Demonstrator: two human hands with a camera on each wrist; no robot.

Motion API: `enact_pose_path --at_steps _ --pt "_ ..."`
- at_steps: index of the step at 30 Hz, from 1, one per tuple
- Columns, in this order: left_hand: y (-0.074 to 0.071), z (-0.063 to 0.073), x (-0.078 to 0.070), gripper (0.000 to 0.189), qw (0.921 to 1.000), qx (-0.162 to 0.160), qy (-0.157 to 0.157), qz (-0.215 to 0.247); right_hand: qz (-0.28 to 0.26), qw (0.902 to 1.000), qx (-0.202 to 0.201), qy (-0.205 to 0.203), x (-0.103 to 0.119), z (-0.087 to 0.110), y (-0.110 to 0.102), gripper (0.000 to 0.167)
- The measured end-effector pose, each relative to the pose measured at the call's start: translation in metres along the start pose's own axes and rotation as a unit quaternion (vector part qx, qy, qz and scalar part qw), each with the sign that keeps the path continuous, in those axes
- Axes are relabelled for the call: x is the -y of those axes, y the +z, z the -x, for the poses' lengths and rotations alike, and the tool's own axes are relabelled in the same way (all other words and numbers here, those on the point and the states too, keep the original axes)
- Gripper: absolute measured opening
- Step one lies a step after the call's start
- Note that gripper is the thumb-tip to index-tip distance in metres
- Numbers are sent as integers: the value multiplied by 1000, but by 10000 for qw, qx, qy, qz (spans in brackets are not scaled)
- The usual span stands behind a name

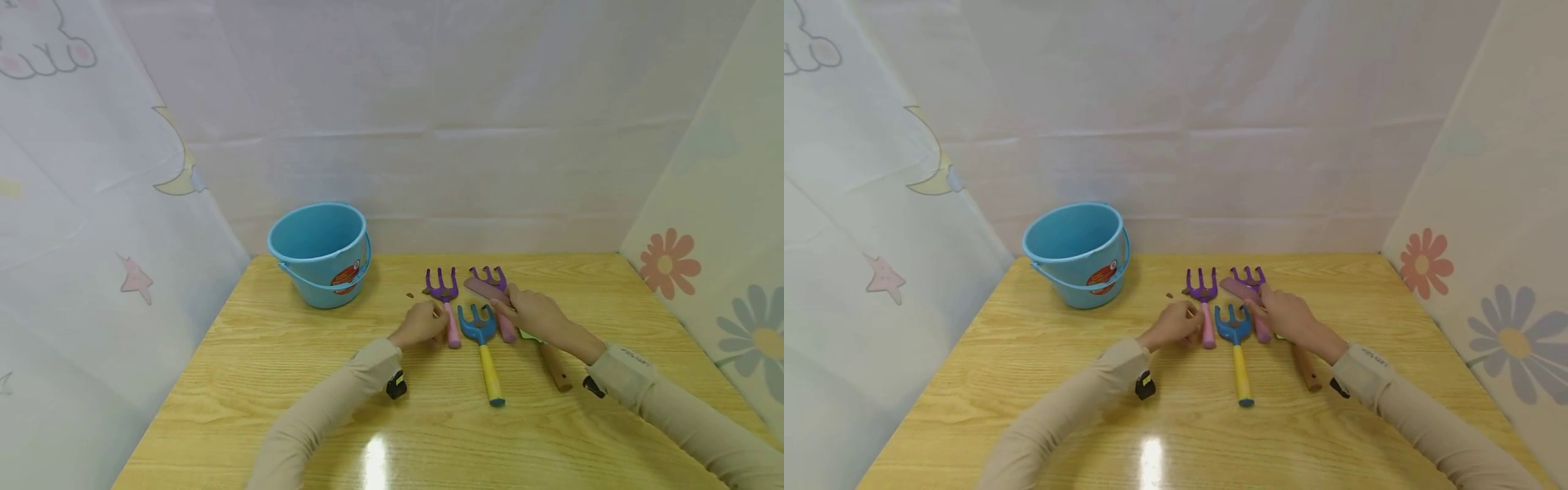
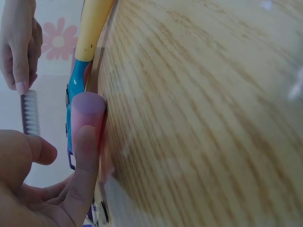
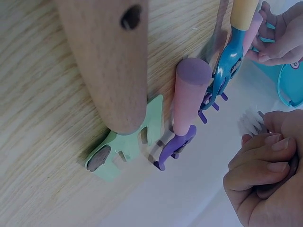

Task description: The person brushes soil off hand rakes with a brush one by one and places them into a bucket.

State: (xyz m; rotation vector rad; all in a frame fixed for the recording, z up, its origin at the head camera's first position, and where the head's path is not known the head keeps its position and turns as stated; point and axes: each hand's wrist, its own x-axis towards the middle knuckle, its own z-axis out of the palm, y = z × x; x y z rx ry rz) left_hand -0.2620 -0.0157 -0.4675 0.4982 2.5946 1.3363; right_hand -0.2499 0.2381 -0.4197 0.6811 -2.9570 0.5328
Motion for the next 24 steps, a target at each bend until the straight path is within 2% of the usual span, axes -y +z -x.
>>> enact_pose_path --at_steps 5,8,14,17,24 --pt "4 -1 0 20 10000 24 -33 12 1 10000 43 36 -2 0 0 32" --pt "7 -2 -1 24 9999 43 -119 28 -2 10000 57 44 -4 0 1 32" --pt "12 -5 -4 37 9985 -8 -482 277 5 10000 44 69 -3 -1 1 32" --pt "15 -7 -5 39 9979 -13 -592 253 23 10000 34 56 -3 -2 1 33" --pt "20 -11 -4 38 9980 -56 -619 132 58 10000 30 36 -2 -2 3 34"
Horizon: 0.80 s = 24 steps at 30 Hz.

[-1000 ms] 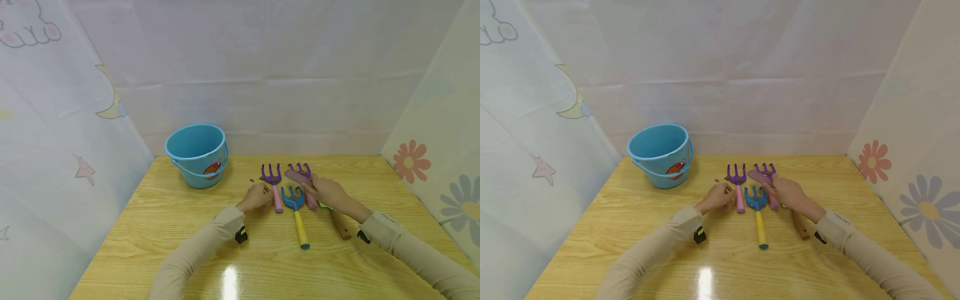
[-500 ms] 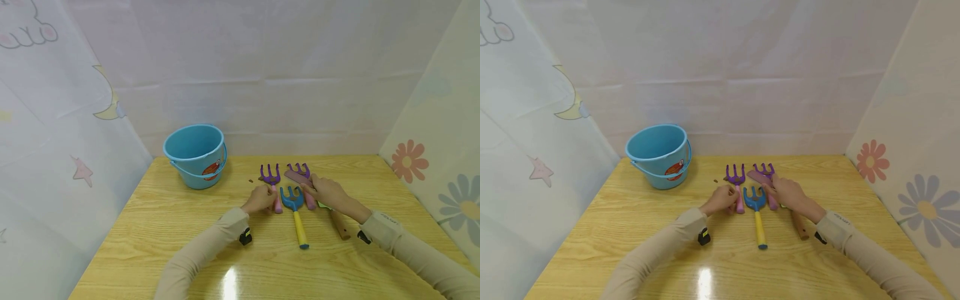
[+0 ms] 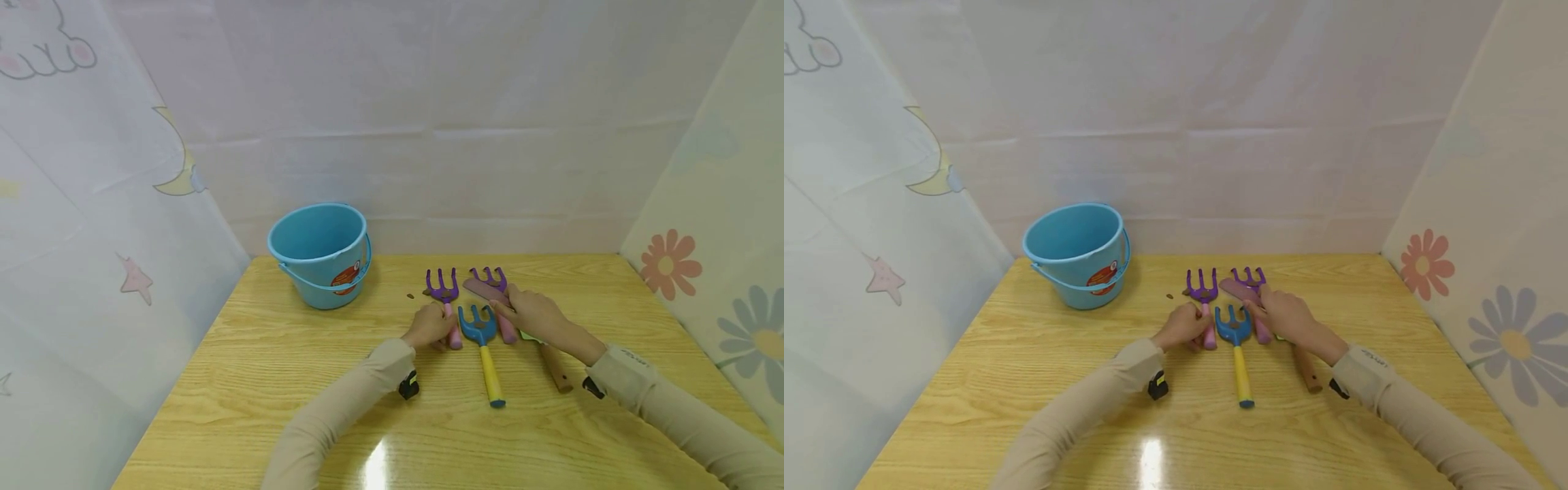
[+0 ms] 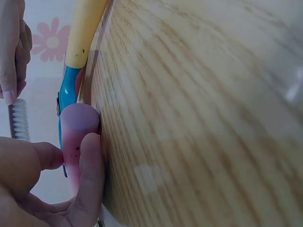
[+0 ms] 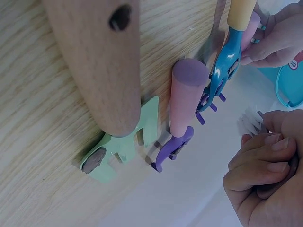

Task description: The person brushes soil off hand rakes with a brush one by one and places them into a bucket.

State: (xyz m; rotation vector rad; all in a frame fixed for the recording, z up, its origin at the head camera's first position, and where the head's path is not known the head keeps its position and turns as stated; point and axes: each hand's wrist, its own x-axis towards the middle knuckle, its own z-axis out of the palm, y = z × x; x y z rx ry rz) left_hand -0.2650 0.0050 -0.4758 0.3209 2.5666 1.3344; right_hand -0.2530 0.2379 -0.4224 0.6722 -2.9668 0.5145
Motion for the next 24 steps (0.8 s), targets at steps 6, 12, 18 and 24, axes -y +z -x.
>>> enact_pose_path --at_steps 6,12,18,24 --pt "0 -2 1 35 9999 -27 24 -125 -4 10000 -30 -55 0 0 0 33" --pt "-2 -2 -1 37 9988 -110 25 -468 9 10000 -6 -30 0 0 2 34" --pt "-6 -4 -3 36 9973 -326 -85 -659 32 10000 -29 -49 0 1 2 33" --pt "-8 -4 -5 37 9964 -322 -405 -673 3 10000 -21 -75 -2 1 3 33"
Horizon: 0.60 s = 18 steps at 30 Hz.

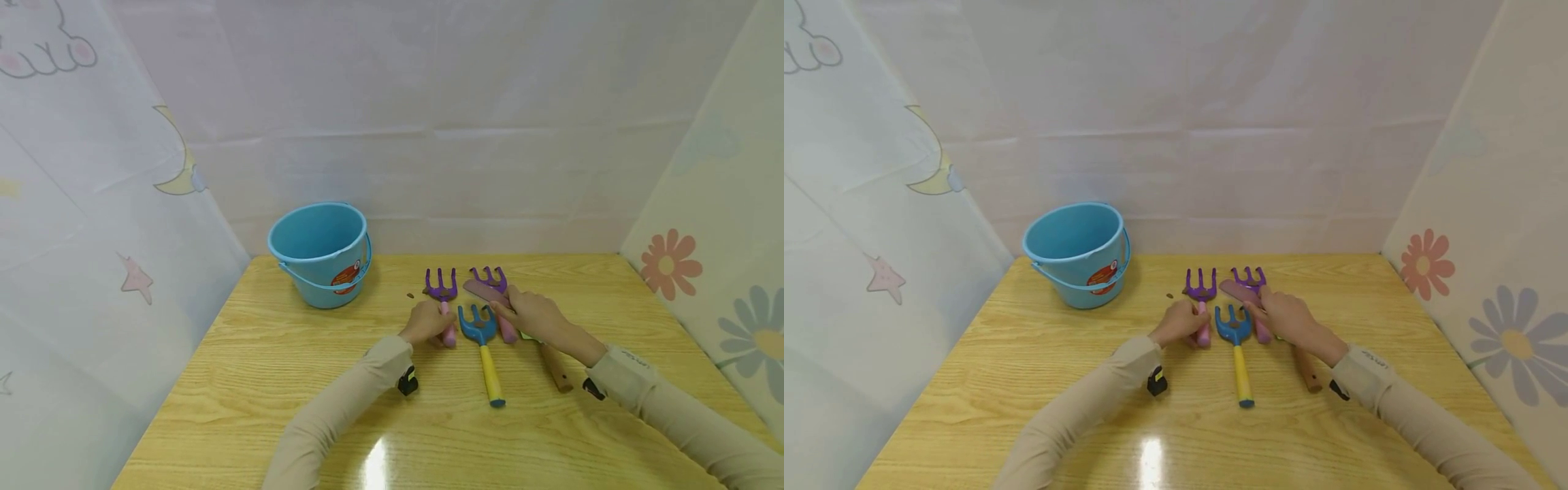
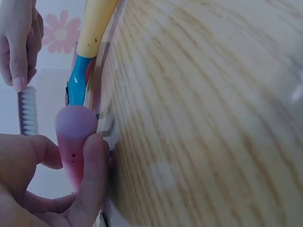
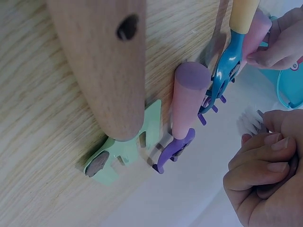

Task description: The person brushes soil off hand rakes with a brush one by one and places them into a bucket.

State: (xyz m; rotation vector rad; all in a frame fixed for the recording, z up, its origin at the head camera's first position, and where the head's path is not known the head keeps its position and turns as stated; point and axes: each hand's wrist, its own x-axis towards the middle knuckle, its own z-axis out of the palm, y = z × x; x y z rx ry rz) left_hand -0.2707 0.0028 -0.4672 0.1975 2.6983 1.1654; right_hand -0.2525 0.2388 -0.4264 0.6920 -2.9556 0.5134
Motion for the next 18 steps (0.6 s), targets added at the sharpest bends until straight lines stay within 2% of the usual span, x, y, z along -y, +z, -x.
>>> enact_pose_path --at_steps 3,12,18 --pt "0 1 0 37 10000 -56 -61 -39 -16 10000 -8 -36 0 0 0 33" --pt "2 -1 2 36 9975 -324 -108 -617 -15 10000 17 -37 0 -1 0 34" --pt "-1 2 1 35 9983 -252 -24 -517 28 10000 -13 -29 0 -1 0 35"
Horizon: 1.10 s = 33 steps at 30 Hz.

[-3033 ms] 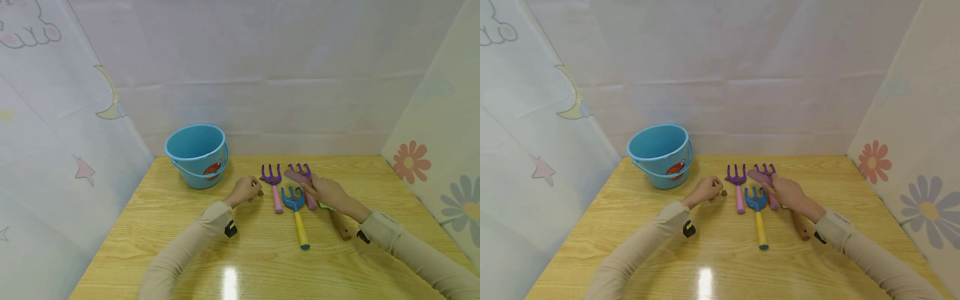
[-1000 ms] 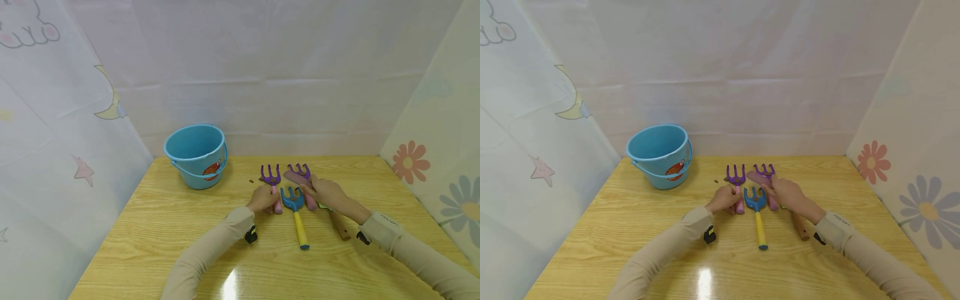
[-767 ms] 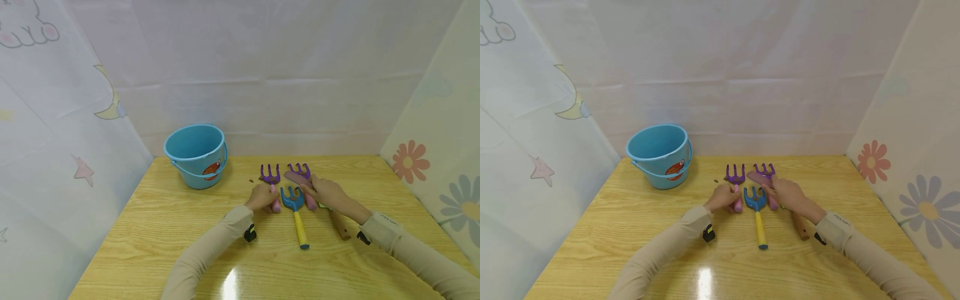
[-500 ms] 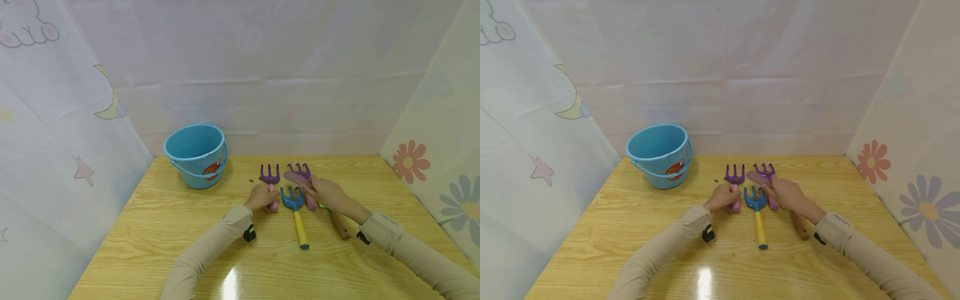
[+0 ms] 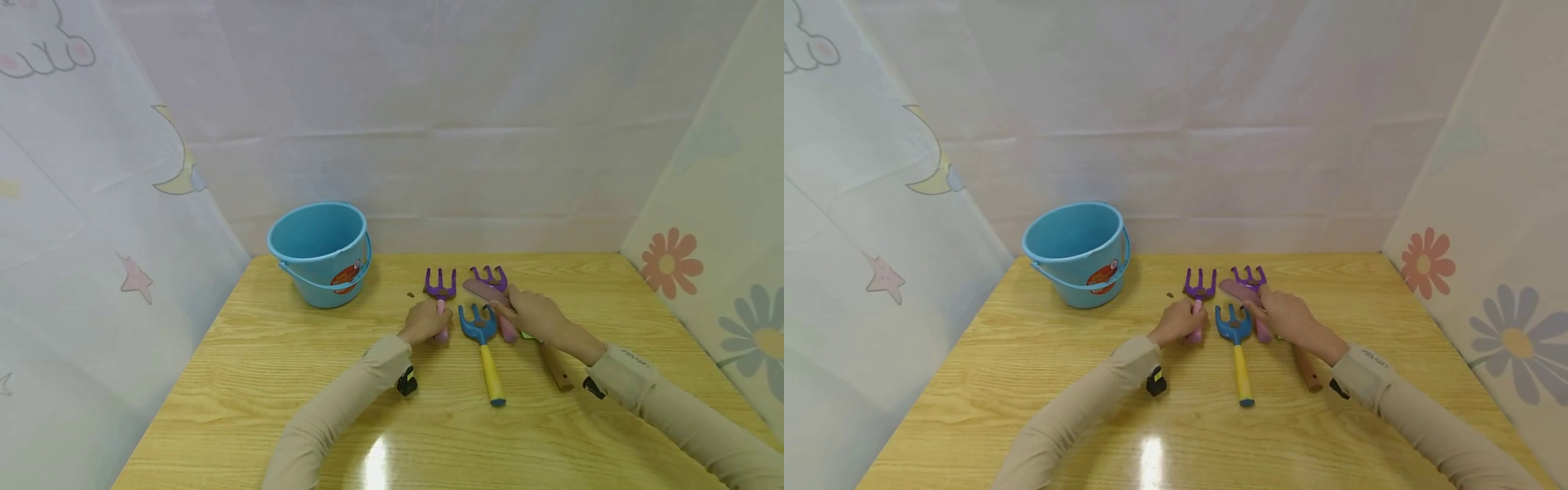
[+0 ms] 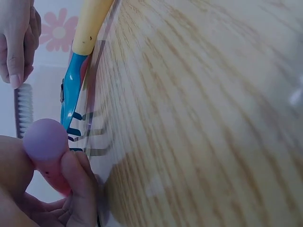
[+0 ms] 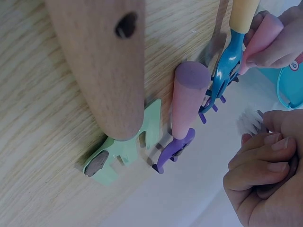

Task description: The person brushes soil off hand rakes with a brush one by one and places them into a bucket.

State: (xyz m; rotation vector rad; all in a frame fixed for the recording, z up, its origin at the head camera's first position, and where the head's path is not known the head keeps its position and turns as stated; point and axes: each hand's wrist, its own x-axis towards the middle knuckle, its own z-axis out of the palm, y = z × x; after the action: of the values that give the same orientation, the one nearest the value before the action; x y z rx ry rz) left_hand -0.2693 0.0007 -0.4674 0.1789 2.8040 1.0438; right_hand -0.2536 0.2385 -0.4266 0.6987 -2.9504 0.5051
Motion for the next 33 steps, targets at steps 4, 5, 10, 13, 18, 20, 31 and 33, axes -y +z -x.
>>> enact_pose_path --at_steps 4,5,10,13,18,20,31,33 --pt "-2 0 0 35 9999 42 92 129 46 10000 -17 1 0 0 0 35" --pt "-2 0 0 35 9998 37 105 165 57 10000 -18 -3 0 0 0 34" --pt "-2 1 0 36 9996 -22 76 272 65 9999 -26 -75 2 -1 0 34" --pt "-2 2 1 35 9994 -128 87 325 16 9999 -38 -113 4 -1 -1 33" --pt "-3 1 4 32 9988 -201 125 439 -65 9999 -16 -97 6 -1 -3 33" --pt "-4 0 5 31 9985 -177 128 500 -44 9999 -23 -109 7 0 -3 33" --pt "-8 0 11 29 9976 -11 -66 690 44 9998 -62 -204 6 -2 0 32" --pt "-9 1 12 29 9976 -5 -98 687 56 9998 -49 -210 6 -3 0 32"
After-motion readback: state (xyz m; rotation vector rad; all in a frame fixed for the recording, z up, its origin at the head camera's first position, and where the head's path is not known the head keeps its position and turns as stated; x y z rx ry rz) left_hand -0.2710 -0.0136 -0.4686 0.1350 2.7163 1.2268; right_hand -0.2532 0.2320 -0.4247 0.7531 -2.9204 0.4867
